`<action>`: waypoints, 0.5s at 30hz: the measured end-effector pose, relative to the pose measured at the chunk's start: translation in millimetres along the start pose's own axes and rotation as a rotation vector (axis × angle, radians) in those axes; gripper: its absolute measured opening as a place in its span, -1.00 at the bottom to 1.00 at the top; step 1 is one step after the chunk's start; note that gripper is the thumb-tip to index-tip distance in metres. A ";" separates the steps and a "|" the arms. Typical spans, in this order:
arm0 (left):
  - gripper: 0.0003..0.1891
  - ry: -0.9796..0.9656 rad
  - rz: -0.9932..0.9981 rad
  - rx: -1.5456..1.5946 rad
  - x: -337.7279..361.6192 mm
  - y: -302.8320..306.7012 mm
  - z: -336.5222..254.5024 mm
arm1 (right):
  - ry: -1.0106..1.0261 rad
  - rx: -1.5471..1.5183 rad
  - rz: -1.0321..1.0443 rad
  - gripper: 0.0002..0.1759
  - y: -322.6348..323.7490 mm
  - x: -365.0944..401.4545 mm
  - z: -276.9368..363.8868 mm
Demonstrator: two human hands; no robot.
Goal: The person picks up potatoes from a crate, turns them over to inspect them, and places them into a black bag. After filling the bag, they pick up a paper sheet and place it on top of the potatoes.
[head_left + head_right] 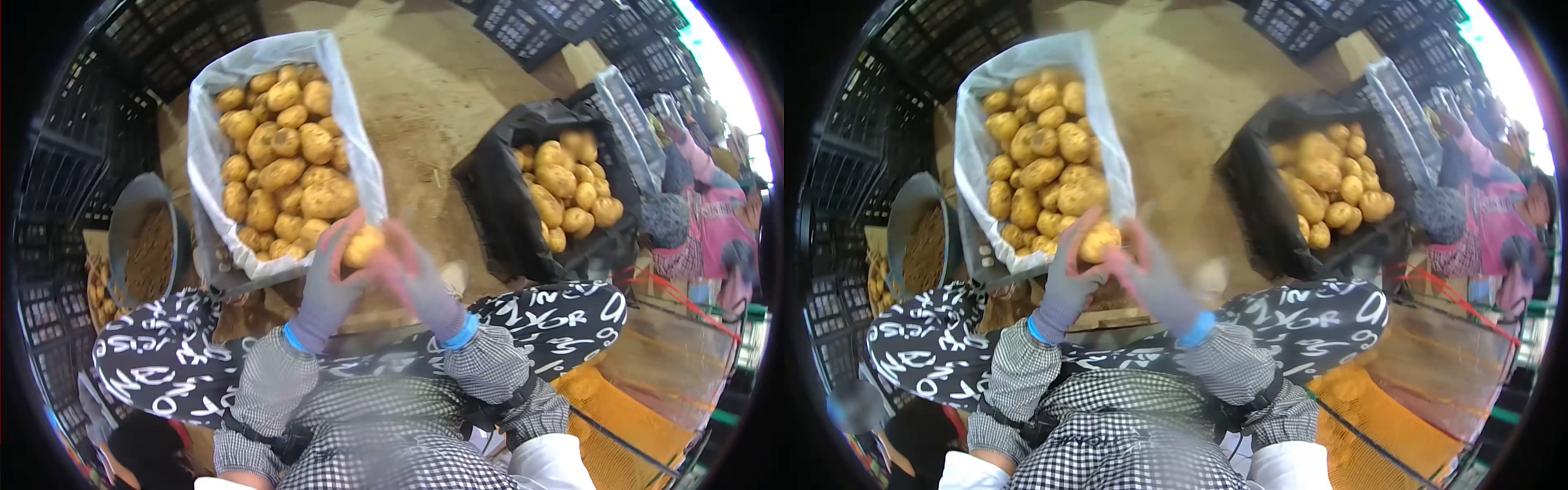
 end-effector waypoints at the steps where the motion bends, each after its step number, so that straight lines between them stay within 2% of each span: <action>1: -0.33 -0.041 0.069 0.030 -1.9 -9.9 -9.2 | -0.100 -0.075 -0.025 -0.57 -0.3 1.8 10.9; 2: -0.33 -0.077 0.114 0.046 -1.3 -12.5 -17.7 | -0.187 -0.076 -0.056 -0.58 2.2 -0.8 28.4; 3: -0.33 -0.084 0.184 -0.173 -8.1 -8.8 -25.5 | -0.279 -0.088 -0.058 -0.60 2.7 -6.3 37.1; 4: -0.34 0.038 0.228 0.071 -11.9 -10.4 -33.4 | -0.045 -0.094 -0.163 -0.71 22.6 -12.6 9.3; 5: -0.35 0.088 0.206 0.156 -19.2 -7.4 -35.4 | -0.229 -0.228 -0.330 -0.69 43.1 -21.2 20.1; 6: -0.36 0.135 0.179 0.243 -26.7 -4.7 -37.4 | -0.138 -0.649 -0.270 -0.65 64.2 -26.4 34.7; 7: -0.38 0.166 0.107 0.177 -39.2 7.2 -33.6 | 0.112 -0.700 -0.360 -0.57 75.8 -34.2 47.2; 8: -0.41 0.202 0.038 0.113 -52.5 19.3 -29.3 | 0.256 -0.717 -0.336 -0.52 100.3 -42.7 54.7; 10: -0.48 0.121 -0.190 -0.296 -88.0 57.5 -5.5 | 0.397 -0.837 -0.068 -0.44 137.4 -45.7 50.0; 11: -0.51 -0.041 -0.337 -0.656 -105.6 84.6 18.2 | 0.397 -0.635 -0.222 -0.46 125.3 -41.6 49.7; 12: -0.51 0.046 -0.374 -0.795 -125.3 117.0 37.0 | 0.400 -0.424 -0.374 -0.49 103.9 -36.8 51.0; 13: -0.51 0.137 -0.398 -0.932 -135.8 144.0 48.3 | 0.374 -0.260 -0.392 -0.50 89.8 -36.5 49.4; 15: -0.57 0.267 -0.305 -1.372 -142.3 172.2 25.2 | 0.312 0.092 -0.449 -0.53 74.1 -34.7 50.2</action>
Point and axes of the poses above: each hand's wrist, its own x-axis away from the middle knuckle, its own y-axis out of the back of the hand, z = x × y, the point moved 1 cm from there along -x, towards the middle knuckle, and after that the axes turned 8 degrees about y, right-handed, at the moved point
